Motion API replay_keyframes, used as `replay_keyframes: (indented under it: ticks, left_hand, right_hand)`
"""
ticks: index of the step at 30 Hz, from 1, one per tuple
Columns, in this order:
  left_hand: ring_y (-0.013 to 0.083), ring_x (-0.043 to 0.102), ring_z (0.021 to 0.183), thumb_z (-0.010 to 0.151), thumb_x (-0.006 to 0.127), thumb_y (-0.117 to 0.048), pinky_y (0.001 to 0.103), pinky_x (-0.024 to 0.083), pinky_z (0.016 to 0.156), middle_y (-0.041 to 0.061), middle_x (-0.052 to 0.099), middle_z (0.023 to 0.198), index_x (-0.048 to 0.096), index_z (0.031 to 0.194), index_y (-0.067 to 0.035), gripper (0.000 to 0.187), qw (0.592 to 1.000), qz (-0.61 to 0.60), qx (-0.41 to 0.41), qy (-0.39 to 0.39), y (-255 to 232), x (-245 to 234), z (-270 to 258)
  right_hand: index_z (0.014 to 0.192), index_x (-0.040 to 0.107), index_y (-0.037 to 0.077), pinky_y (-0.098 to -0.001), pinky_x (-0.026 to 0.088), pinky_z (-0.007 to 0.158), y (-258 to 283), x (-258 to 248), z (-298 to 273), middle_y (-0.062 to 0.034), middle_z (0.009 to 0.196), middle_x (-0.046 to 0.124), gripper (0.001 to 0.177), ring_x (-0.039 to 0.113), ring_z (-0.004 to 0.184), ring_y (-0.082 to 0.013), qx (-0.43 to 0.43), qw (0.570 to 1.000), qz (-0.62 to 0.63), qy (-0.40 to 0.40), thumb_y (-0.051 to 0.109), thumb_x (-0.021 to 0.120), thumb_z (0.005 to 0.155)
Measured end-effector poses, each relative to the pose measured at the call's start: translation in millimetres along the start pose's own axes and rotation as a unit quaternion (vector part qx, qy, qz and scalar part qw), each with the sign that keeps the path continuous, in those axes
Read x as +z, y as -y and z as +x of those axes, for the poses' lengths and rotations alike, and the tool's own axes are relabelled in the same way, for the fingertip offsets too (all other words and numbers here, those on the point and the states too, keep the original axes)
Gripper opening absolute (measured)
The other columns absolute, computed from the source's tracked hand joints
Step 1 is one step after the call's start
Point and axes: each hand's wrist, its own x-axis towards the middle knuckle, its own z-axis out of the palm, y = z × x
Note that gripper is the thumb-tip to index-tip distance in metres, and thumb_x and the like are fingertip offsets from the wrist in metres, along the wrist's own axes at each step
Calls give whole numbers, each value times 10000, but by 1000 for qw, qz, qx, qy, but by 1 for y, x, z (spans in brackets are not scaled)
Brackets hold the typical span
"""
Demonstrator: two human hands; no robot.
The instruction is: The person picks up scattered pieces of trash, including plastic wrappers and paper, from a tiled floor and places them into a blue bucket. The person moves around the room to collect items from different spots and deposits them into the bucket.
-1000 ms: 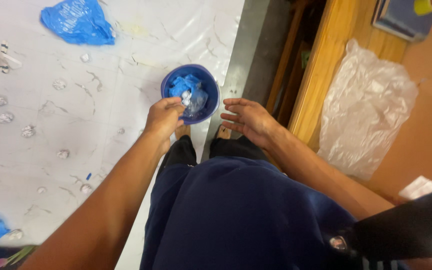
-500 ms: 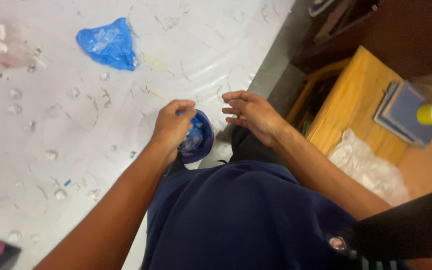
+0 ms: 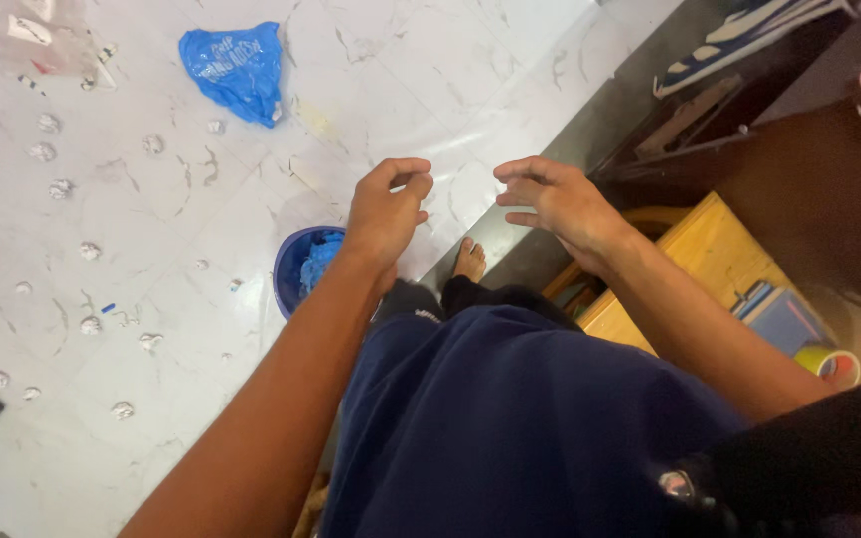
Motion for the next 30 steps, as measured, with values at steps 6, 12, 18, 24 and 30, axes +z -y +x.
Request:
replay_keyframes:
  ticks: [6,12,18,24,30]
  left_hand:
    - [194,645,1080,925,634,-165,340,574,864,105,680,1236,681,1193,-40,300,998,-37,-2,-46,-14,0,18]
    - [166,649,1031,936,634,-157,321,570,836,69,670,1149,688,1184,-42,279,992,-83,-10,-96,-46,-25,68]
    - [157,630,969,932,622,-132,314,551,832,48,668,1095,693,1167,-39,263,989,-90,0,-118,-123,-76,157]
    - [139,628,974,933,614,-148,321,570,836,48,666,1087,685,1144,-39,248,989,-81,39,-114,-211,-144,234]
    - [140,627,980,941,607,-148,314,575,844,49,653,1089,685,1148,-45,244,982,-109,37,-148,-263,-190,300]
  right_hand:
    - [1309,578,-26,-385,545,1044,24,-11,35,-160,1382,582,347,630,1257,-271,0,998,31,46,122,514,1002]
    - [1319,587,-19,-374,540,1036,89,-8,100,-146,1374,589,370,623,1256,-256,-21,996,-36,74,155,531,997]
    - [1315,596,-13,-374,542,1031,187,13,189,-133,1342,600,375,628,1233,-249,-48,994,-66,72,154,539,985]
    - [1301,598,-5,-380,549,1010,281,49,274,-121,1324,607,355,644,1205,-248,-59,993,-50,87,156,534,991]
    - [1287,609,1,-382,553,985,342,75,350,-121,1301,621,338,654,1192,-242,-64,988,-53,128,159,548,995]
